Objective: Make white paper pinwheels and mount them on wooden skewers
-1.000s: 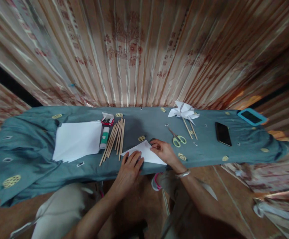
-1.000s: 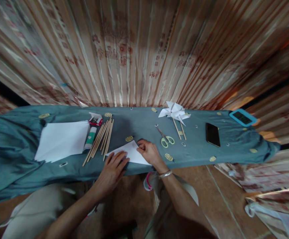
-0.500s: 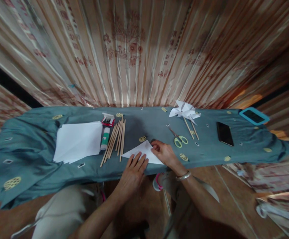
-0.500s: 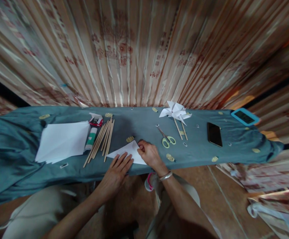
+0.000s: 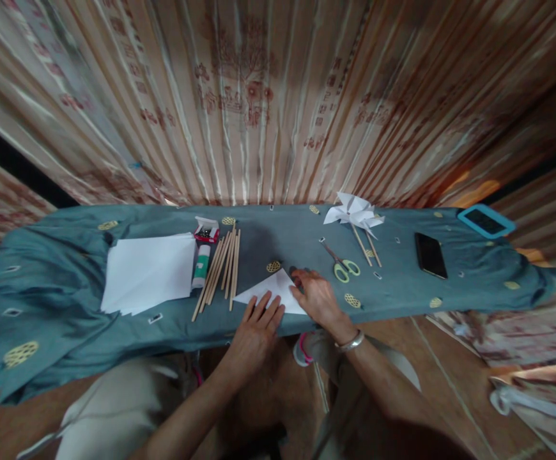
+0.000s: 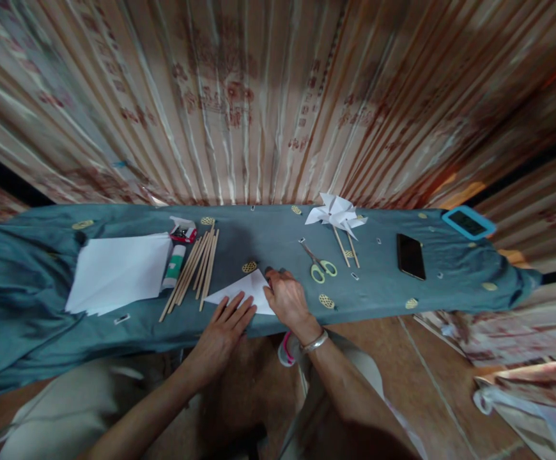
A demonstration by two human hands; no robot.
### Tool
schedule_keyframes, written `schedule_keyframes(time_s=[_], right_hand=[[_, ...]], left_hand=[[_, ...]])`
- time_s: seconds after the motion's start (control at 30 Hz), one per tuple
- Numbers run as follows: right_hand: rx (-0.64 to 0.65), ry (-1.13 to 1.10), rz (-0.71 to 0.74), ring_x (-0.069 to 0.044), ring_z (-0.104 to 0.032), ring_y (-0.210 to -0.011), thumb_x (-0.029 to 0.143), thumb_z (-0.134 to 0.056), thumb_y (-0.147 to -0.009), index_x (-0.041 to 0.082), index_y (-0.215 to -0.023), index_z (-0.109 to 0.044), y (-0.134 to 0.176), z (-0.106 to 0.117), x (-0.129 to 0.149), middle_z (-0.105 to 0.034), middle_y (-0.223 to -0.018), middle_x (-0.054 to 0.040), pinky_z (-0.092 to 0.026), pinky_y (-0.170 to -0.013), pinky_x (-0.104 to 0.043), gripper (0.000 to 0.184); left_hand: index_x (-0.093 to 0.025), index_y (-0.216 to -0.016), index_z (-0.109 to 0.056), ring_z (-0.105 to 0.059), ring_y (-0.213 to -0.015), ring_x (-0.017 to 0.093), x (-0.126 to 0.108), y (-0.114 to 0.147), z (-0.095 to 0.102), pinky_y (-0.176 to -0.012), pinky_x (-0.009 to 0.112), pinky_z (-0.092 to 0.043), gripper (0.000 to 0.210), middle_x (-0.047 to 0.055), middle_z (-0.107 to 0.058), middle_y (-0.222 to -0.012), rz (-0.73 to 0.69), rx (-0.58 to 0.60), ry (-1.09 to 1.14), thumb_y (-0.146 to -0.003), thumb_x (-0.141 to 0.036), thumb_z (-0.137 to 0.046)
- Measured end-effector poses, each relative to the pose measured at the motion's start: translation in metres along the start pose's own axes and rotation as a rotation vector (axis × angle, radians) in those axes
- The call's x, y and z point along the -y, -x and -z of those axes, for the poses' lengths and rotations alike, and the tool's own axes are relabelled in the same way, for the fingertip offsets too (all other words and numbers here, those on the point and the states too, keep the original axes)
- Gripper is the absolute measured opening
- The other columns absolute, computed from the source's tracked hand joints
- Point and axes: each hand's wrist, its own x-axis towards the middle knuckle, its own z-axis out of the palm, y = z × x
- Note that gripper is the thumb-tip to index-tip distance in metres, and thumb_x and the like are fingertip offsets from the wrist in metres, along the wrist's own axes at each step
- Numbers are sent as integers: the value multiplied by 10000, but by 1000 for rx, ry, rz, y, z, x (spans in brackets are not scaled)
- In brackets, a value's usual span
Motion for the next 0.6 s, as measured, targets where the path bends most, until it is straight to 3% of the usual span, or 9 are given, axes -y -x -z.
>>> schedule_keyframes(time_s=[0.1,0.2,0.37,0.6], right_hand=[[-126,29,218,-261,-566,-1059,172,-496,-895,98,-1173,-597,8,-5,1,-642,-1167,-156,-467,-947,-379,305],[-141,-4,381,-238,-566,-1025,117,-411,-918,108,-1106,-624,17,-19,2,-641,-1146,-146,-492,-931,-366,284],[-153,-10,402,-247,-542,-1077,70,-384,-908,77,-1155,-582,25,-38,-1,-591,-1194,-179,-476,-972,-402,317],[-115,-61,399,-261,-517,-1115,81,-340,-915,114,-1207,-550,25,-37,-3,-567,-1234,-168,-465,-983,-460,361]], left_hand=[[-158,-1349,-464,-353,-1371,290,-1,0,0,-1115,502,-262,437,102,-479,-1434,3,14,6,-915,-173,-415],[-165,-1366,-442,-336,-1381,278,-1,1,-2,-1120,517,-236,455,102,-468,-1443,6,26,2,-914,-155,-394],[-166,-1421,-361,-301,-1400,260,-2,5,-2,-1129,526,-197,536,106,-430,-1470,13,43,-38,-888,-106,-364],[-230,-1442,-346,-256,-1416,297,-4,13,10,-1123,587,-175,621,65,-382,-1505,70,57,-35,-846,-61,-384]])
